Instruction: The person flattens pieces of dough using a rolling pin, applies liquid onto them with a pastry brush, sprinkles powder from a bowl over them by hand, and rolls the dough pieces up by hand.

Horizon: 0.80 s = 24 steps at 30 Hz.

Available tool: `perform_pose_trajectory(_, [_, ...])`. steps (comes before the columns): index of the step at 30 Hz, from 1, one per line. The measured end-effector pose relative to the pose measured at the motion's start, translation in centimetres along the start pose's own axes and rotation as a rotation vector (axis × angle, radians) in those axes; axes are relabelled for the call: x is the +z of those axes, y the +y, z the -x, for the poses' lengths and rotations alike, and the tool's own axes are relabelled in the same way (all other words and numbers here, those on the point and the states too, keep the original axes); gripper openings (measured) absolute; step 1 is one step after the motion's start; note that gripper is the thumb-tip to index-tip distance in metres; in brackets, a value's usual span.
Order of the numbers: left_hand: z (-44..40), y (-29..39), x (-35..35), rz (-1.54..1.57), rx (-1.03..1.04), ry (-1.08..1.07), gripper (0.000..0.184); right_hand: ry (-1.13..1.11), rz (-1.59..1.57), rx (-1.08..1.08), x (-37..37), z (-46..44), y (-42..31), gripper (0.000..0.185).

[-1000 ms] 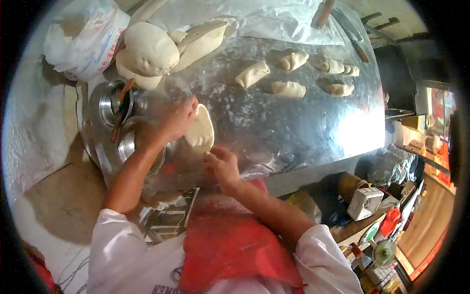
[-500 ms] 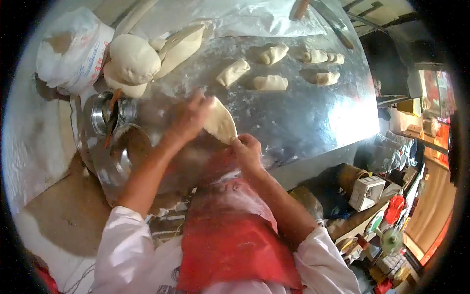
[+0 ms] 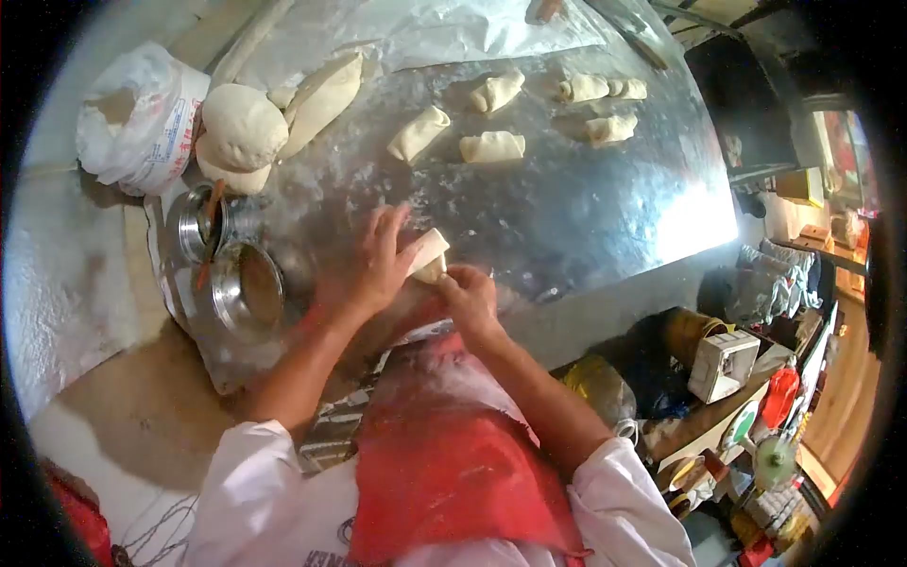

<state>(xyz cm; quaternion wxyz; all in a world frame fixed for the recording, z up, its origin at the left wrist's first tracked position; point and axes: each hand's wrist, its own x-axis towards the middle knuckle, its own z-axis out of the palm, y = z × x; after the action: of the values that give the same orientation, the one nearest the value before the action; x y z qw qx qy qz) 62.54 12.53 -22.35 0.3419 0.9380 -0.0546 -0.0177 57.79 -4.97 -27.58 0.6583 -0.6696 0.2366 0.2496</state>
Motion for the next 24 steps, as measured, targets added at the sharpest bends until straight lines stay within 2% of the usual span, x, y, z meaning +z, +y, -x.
perform_pose_trajectory(1, [0.3,0.2,0.2,0.0,0.003,0.003,0.048,0.0,0.0,-0.004,-0.1,0.3,-0.4,0.028])
perform_pose_trajectory(3, [1.4,0.6,0.4,-0.438,0.085,-0.215,0.06,-0.015,-0.122,0.015,-0.2,1.0,-1.4,0.028])
perform_pose_trajectory(5, [4.5,0.6,2.7,-0.314,0.094,-0.223,0.059,-0.026,-0.088,0.061,-0.7,1.3,-1.6,0.029])
perform_pose_trajectory(7, [6.3,1.4,3.2,0.052,0.16,-0.226,0.067,-0.043,-0.047,0.099,-1.2,1.4,-1.7,0.03])
perform_pose_trajectory(8, [6.4,1.4,3.4,0.051,0.168,-0.221,0.067,-0.094,-0.067,0.094,-1.3,1.7,-1.4,0.03])
perform_pose_trajectory(10, [5.9,1.6,3.5,0.459,-0.078,-0.265,0.077,-0.169,-0.148,0.031,-1.4,3.2,-3.2,0.031])
perform_pose_trajectory(11, [5.2,1.5,3.1,0.46,-0.071,-0.257,0.077,-0.169,-0.143,0.021,-1.4,3.1,-3.8,0.031])
perform_pose_trajectory(13, [2.9,2.1,0.7,0.727,-0.279,-0.231,0.084,-0.261,-0.178,-0.078,-1.0,3.3,-5.7,0.032])
perform_pose_trajectory(14, [2.2,2.1,0.1,0.386,-0.084,0.005,0.079,-0.288,-0.246,-0.143,-0.9,3.7,-7.5,0.036])
perform_pose_trajectory(15, [1.3,1.0,-0.4,0.391,-0.076,0.01,0.079,-0.285,-0.241,-0.152,-0.7,4.2,-9.3,0.036])
perform_pose_trajectory(17, [-0.1,-1.9,-1.5,-0.171,0.079,0.363,0.076,-0.252,-0.131,-0.182,-0.5,4.8,-11.4,0.041])
perform_pose_trajectory(18, [-0.2,-2.3,-1.8,-0.161,0.084,0.373,0.076,-0.277,-0.108,-0.212,-0.6,4.2,-10.9,0.043])
perform_pose_trajectory(20, [-0.6,-3.0,-2.4,-0.473,0.14,-0.028,0.076,-0.257,-0.03,-0.203,-1.4,3.6,-9.4,0.043])
perform_pose_trajectory(21, [-1.0,-3.8,-2.5,-0.462,0.148,-0.015,0.076,-0.239,0.034,-0.182,-1.9,3.5,-8.5,0.043])
perform_pose_trajectory(23, [-2.6,-5.4,-2.0,-0.226,0.152,0.039,0.079,-0.2,0.055,-0.186,-3.2,3.9,-6.6,0.042])
perform_pose_trajectory(24, [-3.9,-5.1,-2.7,-0.265,0.185,0.074,0.079,-0.184,0.033,-0.157,-3.9,4.4,-5.7,0.041])
